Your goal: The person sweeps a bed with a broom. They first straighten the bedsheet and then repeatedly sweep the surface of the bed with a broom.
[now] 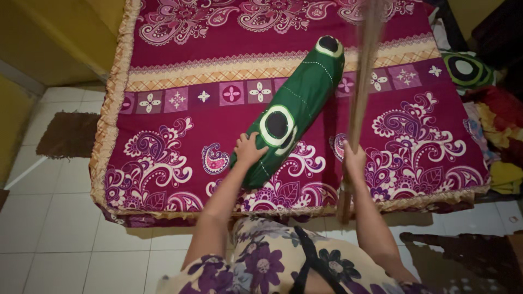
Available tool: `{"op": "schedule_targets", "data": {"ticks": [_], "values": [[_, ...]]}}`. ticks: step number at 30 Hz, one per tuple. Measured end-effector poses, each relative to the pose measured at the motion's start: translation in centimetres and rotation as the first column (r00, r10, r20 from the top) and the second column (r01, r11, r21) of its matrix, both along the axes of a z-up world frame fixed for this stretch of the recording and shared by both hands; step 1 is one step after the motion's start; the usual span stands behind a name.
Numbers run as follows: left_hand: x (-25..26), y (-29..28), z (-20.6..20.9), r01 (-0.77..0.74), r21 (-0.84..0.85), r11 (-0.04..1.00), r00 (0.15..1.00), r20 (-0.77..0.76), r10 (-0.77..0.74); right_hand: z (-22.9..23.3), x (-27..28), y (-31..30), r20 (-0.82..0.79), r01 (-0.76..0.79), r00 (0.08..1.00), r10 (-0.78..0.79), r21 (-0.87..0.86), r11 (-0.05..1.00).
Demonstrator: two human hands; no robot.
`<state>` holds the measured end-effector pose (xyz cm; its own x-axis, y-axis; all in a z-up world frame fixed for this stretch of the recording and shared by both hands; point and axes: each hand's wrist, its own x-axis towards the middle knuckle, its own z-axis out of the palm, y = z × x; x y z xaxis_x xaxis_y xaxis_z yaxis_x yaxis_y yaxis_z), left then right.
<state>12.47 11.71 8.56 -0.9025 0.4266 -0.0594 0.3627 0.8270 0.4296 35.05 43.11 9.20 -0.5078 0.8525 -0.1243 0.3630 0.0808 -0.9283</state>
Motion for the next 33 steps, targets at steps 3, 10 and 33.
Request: {"op": "schedule_targets", "data": {"ticks": [3,10,33], "values": [[-0.3,-0.1,-0.1,0.007,0.076,0.997,1.0,0.022,-0.008,-1.1,0.4,-1.8,0.214,-0.035,0.977,-0.01,0.206,0.978],[-0.4,1.4,-2.0,0.06,0.045,0.997,0.997,0.055,-0.062,-0.9,0.6,-2.6,0.15,-0.082,0.982,0.111,-0.189,0.979],[-0.5,1.2,-5.1,-0.083,0.457,0.886,0.996,0.071,0.056,-1.3,5.1,-8.6,0.45,-0.339,0.835,0.316,-0.032,0.94]]}}
